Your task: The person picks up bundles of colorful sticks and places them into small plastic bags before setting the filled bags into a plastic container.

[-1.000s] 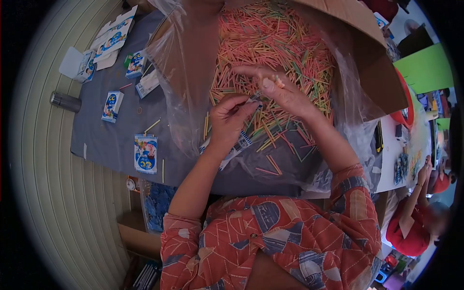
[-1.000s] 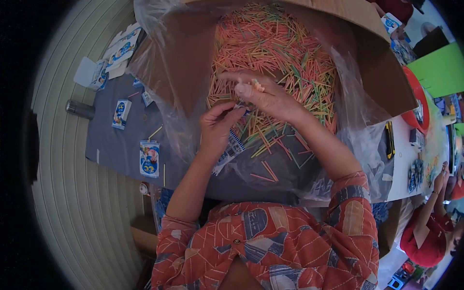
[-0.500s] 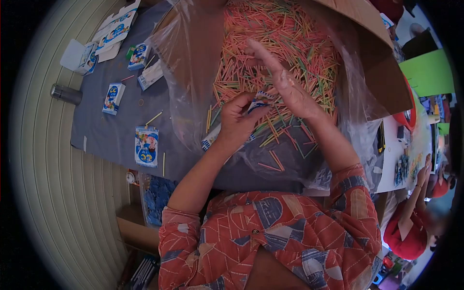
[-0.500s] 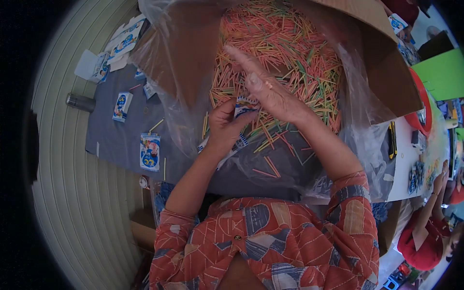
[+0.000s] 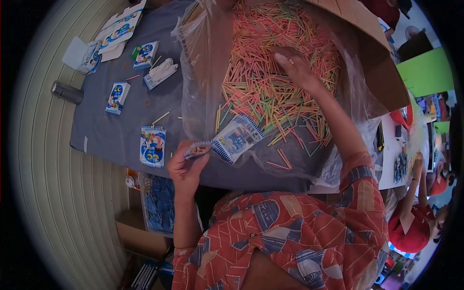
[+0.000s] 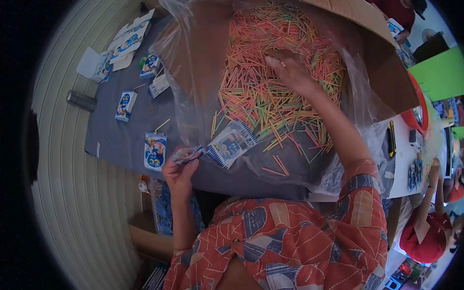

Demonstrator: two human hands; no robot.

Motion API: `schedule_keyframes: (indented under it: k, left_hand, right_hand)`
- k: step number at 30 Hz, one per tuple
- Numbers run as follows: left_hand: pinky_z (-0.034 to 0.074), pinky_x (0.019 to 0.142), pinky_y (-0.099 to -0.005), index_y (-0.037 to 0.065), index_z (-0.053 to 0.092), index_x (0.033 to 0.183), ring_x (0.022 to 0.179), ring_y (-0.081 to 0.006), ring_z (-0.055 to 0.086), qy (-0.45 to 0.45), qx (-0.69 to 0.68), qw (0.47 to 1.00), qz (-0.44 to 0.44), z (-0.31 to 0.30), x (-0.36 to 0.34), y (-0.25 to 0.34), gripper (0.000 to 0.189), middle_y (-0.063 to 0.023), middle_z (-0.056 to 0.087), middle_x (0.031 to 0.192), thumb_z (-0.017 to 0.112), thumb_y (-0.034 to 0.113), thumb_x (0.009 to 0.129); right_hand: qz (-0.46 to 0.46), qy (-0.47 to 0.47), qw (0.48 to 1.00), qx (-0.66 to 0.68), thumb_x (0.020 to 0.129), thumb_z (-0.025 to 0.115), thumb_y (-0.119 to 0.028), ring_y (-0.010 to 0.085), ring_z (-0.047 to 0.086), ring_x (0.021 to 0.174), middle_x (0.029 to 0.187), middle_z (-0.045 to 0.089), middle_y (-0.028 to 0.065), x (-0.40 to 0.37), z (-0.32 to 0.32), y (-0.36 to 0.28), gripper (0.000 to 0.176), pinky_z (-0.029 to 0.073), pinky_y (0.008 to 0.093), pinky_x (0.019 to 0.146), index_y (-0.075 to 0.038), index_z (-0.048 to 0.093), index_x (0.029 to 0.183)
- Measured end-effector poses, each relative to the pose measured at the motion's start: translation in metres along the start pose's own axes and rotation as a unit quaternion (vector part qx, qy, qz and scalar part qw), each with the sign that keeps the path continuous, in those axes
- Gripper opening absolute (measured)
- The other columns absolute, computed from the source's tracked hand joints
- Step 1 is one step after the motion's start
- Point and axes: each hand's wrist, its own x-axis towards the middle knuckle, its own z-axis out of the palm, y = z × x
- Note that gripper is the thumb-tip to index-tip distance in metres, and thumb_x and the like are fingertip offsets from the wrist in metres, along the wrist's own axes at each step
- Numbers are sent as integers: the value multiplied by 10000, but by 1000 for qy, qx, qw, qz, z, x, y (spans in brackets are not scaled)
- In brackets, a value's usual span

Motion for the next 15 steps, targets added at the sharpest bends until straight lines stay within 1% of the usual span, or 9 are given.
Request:
schedule_keyframes:
  k: [1, 3, 7, 9, 10, 11, 12, 13, 15]
  left_hand:
    - [485, 868, -275, -11, 684, 1052, 960, -155, 634, 2, -1, 1000, 2, -7, 0, 6, 260, -58, 670, 1049, 683, -112, 813]
    - [473, 860, -264, -17, 690, 1026, 923, -141, 615, 53, -20, 997, -47, -20, -2, 15, 247, -53, 663, 1004, 691, -112, 798]
    - [470, 848, -289, -11, 698, 1007, 928, -165, 606, 74, 88, 990, -84, -60, -2, 18, 230, -83, 647, 1029, 729, -63, 785]
    - [456, 889, -341, 11, 675, 1091, 981, -242, 587, 36, 382, 923, -3, -74, -2, 17, 362, -128, 609, 1076, 761, -22, 742]
    - [456, 889, -341, 11, 675, 1091, 981, -242, 587, 40, 385, 922, -10, -67, 1, 23, 362, -128, 609, 1076, 761, -22, 742]
    - [438, 916, -387, 26, 651, 1144, 1016, -290, 564, 73, 547, 833, 20, -53, 11, 35, 442, -142, 583, 1115, 774, 3, 720]
    - [421, 943, -434, 41, 626, 1196, 1051, -337, 541, 99, 690, 715, 49, -38, 17, 42, 524, -155, 558, 1154, 788, 28, 698]
    - [421, 943, -434, 41, 626, 1196, 1051, -337, 541, 95, 692, 715, 43, -27, 19, 43, 524, -155, 558, 1154, 788, 28, 698]
    - [379, 982, -518, 80, 555, 1305, 1119, -388, 496, 17, 642, 756, 123, -4, 18, 41, 663, -140, 527, 1229, 789, 74, 684]
  right_hand:
    - [-2, -1, 1000, -1, 933, 411, -677, 345, 403, 1342, 1427, 482, 164, 7, -2, -13, 742, 369, 507, 1044, -144, 464, 1446]
    - [68, -17, 970, -233, 940, 553, -484, 385, 349, 1369, 1450, 428, 157, 23, -2, -53, 572, 340, 583, 1061, -122, 536, 1383]
    - [66, -48, 950, -302, 908, 584, -485, 373, 285, 1396, 1474, 386, 151, 64, 7, -45, 574, 309, 638, 1046, -144, 535, 1367]
    - [49, -130, 924, -356, 891, 597, -501, 368, 297, 1386, 1490, 371, 141, 82, 14, -35, 601, 273, 672, 1043, -134, 520, 1361]
    - [45, -137, 925, -353, 891, 597, -501, 368, 297, 1386, 1490, 371, 141, 90, 21, -31, 601, 273, 672, 1043, -134, 520, 1361]
    - [53, -122, 922, -362, 927, 540, -437, 362, 296, 1386, 1476, 391, 135, 98, 27, -28, 539, 250, 680, 1052, -131, 518, 1370]
    - [64, -108, 920, -372, 963, 484, -374, 356, 295, 1385, 1462, 411, 129, 104, 33, -23, 484, 226, 687, 1061, -128, 515, 1378]
    - [65, -115, 920, -369, 963, 484, -374, 356, 295, 1385, 1462, 411, 129, 110, 40, -18, 484, 226, 687, 1061, -128, 515, 1378]
    - [65, -155, 845, -508, 958, 484, -333, 358, 278, 1398, 1494, 391, 125, 119, 54, -8, 484, 195, 686, 1089, -110, 503, 1387]
